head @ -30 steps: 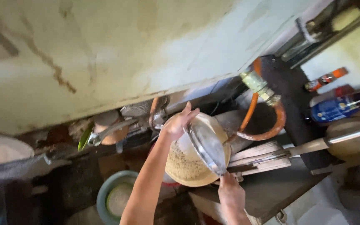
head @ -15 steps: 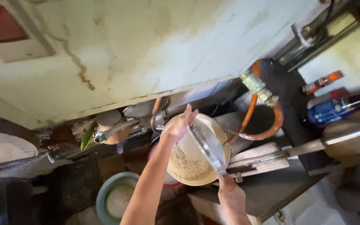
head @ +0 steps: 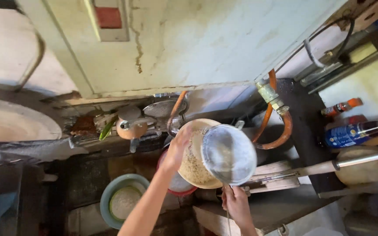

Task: Grinding rice using a mechanical grinder and sieving the resulting flour into a bowl.

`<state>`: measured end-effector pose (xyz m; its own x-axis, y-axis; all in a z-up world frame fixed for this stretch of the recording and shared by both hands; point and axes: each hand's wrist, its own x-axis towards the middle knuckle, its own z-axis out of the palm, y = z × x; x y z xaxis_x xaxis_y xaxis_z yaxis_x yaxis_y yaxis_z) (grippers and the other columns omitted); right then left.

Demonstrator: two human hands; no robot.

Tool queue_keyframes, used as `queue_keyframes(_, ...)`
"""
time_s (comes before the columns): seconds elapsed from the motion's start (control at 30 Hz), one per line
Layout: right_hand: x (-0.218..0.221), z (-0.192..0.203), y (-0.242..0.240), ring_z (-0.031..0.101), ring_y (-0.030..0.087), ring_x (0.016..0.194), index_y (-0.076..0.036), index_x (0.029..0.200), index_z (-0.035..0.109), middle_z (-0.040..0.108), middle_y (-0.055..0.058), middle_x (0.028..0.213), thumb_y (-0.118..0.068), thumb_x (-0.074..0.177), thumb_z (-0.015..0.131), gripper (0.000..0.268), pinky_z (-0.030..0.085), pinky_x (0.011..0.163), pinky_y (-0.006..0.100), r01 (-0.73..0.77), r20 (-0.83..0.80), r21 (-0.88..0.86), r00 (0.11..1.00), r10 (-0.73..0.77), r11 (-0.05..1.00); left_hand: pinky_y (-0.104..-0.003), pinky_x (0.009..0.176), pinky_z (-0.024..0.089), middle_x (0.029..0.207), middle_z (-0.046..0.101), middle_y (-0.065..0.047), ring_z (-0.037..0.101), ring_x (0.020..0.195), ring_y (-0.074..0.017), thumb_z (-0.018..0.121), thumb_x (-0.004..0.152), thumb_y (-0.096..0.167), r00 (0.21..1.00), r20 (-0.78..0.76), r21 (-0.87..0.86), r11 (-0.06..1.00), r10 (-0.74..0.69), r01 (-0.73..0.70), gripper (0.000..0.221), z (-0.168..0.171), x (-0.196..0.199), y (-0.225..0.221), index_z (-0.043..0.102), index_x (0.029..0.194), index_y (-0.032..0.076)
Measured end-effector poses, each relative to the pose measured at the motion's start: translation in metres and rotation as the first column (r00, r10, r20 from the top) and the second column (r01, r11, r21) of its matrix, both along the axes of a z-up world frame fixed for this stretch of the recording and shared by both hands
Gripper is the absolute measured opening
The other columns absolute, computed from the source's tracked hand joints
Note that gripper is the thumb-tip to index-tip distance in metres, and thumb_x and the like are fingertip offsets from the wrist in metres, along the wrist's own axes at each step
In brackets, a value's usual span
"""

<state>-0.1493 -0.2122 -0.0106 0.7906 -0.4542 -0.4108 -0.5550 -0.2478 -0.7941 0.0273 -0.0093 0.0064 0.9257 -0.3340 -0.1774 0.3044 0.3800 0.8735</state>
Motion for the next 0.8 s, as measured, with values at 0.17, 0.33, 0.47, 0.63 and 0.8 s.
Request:
queue_keyframes(0.17, 0.001, -0.022, 0.013, 0.073, 0.035, 0.096, -0.012, 0.119, 0.059, 0.075, 0.020, 0.105, -0.036, 0.091, 0.049, 0.039, 0.052, 0.084, 0.042, -0.168, -0.113, -0.262, 0.983, 0.143, 0.950, -0.033, 0.099, 0.043, 0.121, 0.065, -0.003, 0.059, 0.116, -0.0159, 0.065, 0.088, 0.034, 0.931, -0.213, 0.288, 0.891, -0.297, 0.350, 0.039, -0.022, -0.104, -0.034, 0.064, 0.120, 0.013)
queue_keyframes(0.33, -0.011, -0.061, 0.029, 0.071, 0.020, 0.084, -0.009, 0.094, 0.069, 0.077, 0.012, 0.088, -0.025, 0.072, 0.064, 0.028, 0.052, 0.067, 0.037, -0.065, 0.177, -0.255, 0.978, 0.112, 0.965, -0.036, 0.085, 0.052, 0.124, 0.069, -0.007, 0.066, 0.113, -0.0222, 0.075, 0.076, 0.054, 0.899, -0.419, 0.453, 0.827, -0.131, 0.332, 0.077, -0.029, -0.126, -0.077, 0.053, 0.137, 0.011)
queue_keyframes(0.47, -0.020, -0.048, 0.041, 0.065, 0.019, 0.087, -0.008, 0.107, 0.061, 0.064, 0.011, 0.094, -0.013, 0.074, 0.065, 0.033, 0.052, 0.068, 0.036, -0.083, 0.154, -0.226, 0.981, 0.120, 0.970, -0.036, 0.063, 0.043, 0.088, 0.052, -0.006, 0.052, 0.079, -0.0201, 0.072, 0.083, 0.031, 0.908, -0.404, 0.474, 0.823, -0.111, 0.312, 0.041, -0.032, -0.120, -0.078, 0.039, 0.099, 0.013)
queue_keyframes(0.63, 0.010, 0.086, 0.000, 0.045, 0.019, 0.143, -0.018, 0.153, 0.035, 0.043, 0.003, 0.155, -0.046, 0.083, 0.074, 0.085, 0.043, 0.112, 0.040, -0.420, -0.305, 0.258, 0.819, 0.486, 0.870, -0.035, 0.060, 0.041, 0.066, 0.057, -0.001, 0.054, 0.067, -0.0133, 0.079, 0.083, 0.007, 0.945, -0.321, 0.281, 0.948, -0.054, 0.150, 0.030, -0.036, -0.103, -0.067, 0.055, 0.066, 0.007)
queue_keyframes(0.8, 0.077, 0.058, -0.097, 0.064, 0.020, 0.108, -0.015, 0.123, 0.065, 0.067, 0.007, 0.124, -0.031, 0.073, 0.079, 0.055, 0.050, 0.090, 0.033, 0.162, 0.008, -0.195, 0.986, -0.164, 0.967, -0.028, 0.050, 0.047, 0.071, 0.071, -0.018, 0.064, 0.062, -0.0198, 0.072, 0.085, -0.006, 0.821, -0.562, 0.250, 0.924, -0.106, 0.290, 0.016, -0.012, -0.103, -0.046, 0.068, 0.070, -0.008)
